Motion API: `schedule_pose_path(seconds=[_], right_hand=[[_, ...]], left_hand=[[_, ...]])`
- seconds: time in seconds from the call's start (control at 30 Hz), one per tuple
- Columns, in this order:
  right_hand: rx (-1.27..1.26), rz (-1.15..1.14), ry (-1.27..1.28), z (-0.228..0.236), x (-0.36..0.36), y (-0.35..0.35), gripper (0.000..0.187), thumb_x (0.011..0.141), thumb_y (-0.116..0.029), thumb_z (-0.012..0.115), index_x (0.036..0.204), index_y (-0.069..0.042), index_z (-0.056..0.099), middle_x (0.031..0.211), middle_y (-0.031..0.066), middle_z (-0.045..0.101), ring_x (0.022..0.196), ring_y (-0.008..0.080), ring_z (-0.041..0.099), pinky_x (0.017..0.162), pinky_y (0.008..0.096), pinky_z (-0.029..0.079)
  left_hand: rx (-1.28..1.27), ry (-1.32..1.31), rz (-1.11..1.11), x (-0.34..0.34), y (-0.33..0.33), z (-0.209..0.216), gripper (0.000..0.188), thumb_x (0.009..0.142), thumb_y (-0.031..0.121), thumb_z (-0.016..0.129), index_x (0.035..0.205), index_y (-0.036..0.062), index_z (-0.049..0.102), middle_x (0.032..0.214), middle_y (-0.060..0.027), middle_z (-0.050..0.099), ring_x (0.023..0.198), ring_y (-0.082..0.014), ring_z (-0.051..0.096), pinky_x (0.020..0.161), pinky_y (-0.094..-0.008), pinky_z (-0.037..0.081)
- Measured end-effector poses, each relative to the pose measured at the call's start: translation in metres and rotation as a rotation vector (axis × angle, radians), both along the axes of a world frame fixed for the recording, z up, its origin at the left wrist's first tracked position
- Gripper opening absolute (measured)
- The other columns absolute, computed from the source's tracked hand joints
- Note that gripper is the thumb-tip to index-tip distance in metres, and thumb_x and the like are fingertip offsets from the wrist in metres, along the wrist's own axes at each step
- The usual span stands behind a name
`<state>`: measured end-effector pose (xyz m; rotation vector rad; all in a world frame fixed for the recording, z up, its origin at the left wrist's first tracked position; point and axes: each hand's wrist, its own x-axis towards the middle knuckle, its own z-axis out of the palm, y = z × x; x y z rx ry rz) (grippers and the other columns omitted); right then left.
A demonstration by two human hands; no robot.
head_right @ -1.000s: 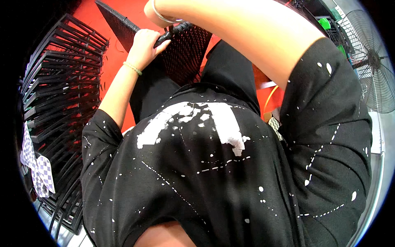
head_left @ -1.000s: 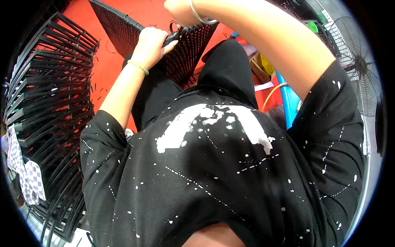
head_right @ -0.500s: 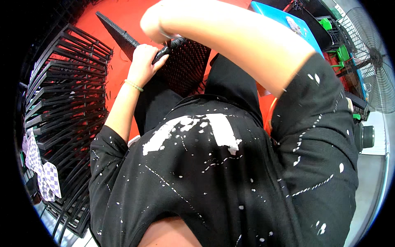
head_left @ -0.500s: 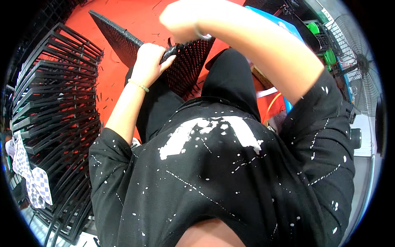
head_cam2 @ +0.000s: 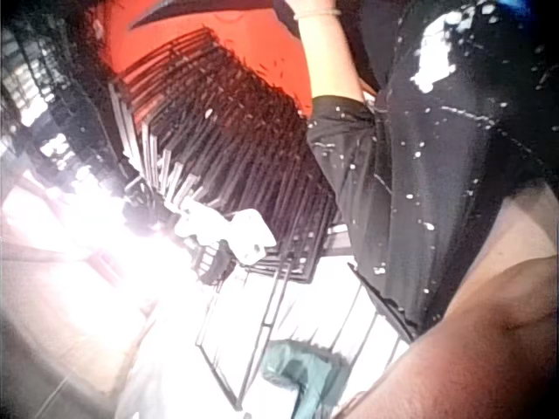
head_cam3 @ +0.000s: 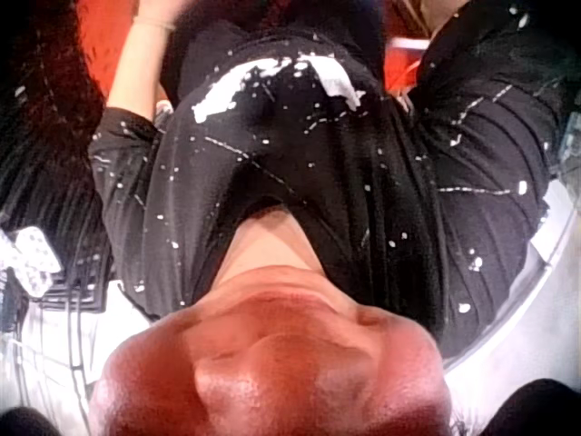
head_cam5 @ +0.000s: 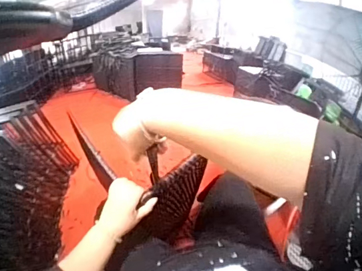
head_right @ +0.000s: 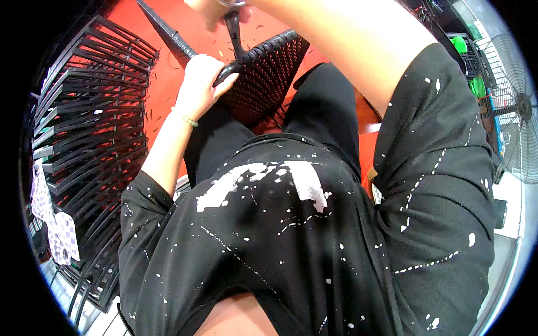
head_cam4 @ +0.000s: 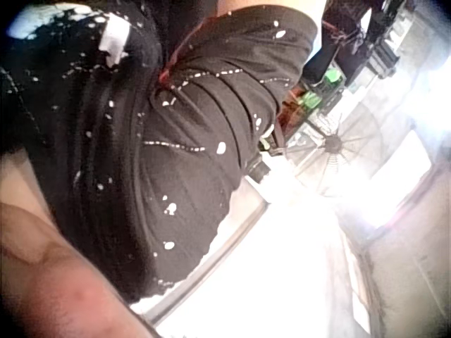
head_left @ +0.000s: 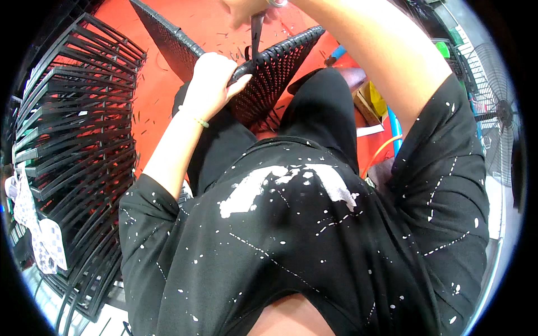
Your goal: The person wraps black plastic strips around the joints and legs of a black wicker chair frame. They use a staple gun to secure the strips at the joints and trim excess material with a knife. The person works on multiple joints and legs, securing the wrapping with staples.
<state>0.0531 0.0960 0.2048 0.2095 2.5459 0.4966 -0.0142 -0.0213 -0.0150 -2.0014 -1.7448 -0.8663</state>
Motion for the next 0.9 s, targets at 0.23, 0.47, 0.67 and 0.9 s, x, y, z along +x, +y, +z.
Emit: schedule_pose_path(seconds=[0.23, 0.47, 0.67, 0.9], right_hand=[[-0.344, 0.400, 1.474, -0.058, 0.011, 0.036, 0.037, 0.091, -0.032, 0.067, 0.063, -0.008, 0.064, 0.061, 0.0145, 0.062, 0.061, 0.0343, 0.064, 0.061, 0.0463, 0.051], [-0.341, 0.377, 1.611, -0.091, -0.019, 0.048, 0.038, 0.093, -0.031, 0.063, 0.063, -0.008, 0.062, 0.062, 0.0164, 0.062, 0.060, 0.0364, 0.063, 0.060, 0.0468, 0.050], [-0.493, 0.271, 1.257, -0.148, -0.073, 0.071, 0.047, 0.097, -0.038, 0.052, 0.068, -0.006, 0.069, 0.067, 0.0189, 0.065, 0.064, 0.0366, 0.065, 0.065, 0.0463, 0.053], [-0.607, -0.031, 0.595, -0.211, -0.027, 0.087, 0.052, 0.097, -0.048, 0.062, 0.065, -0.006, 0.061, 0.060, 0.0100, 0.058, 0.056, 0.0285, 0.055, 0.062, 0.0432, 0.048]], left_hand=[[0.016, -0.040, -0.038, 0.014, -0.007, 0.007, 0.026, 0.081, 0.025, 0.080, 0.084, 0.0062, 0.061, 0.079, -0.0115, 0.057, 0.079, -0.0341, 0.057, 0.078, -0.0444, 0.047], [-0.014, -0.052, -0.055, 0.025, -0.024, 0.014, 0.026, 0.079, 0.023, 0.081, 0.085, 0.0062, 0.061, 0.080, -0.0120, 0.057, 0.079, -0.0343, 0.056, 0.078, -0.0445, 0.046], [-0.094, -0.043, 0.012, 0.031, -0.040, 0.020, 0.028, 0.078, 0.022, 0.080, 0.084, 0.0057, 0.059, 0.080, -0.0122, 0.054, 0.080, -0.0341, 0.055, 0.078, -0.0446, 0.045], [-0.064, -0.102, -0.062, 0.060, -0.039, 0.027, 0.029, 0.075, 0.026, 0.079, 0.076, 0.0075, 0.057, 0.072, -0.0092, 0.053, 0.074, -0.0309, 0.055, 0.076, -0.0433, 0.045]])
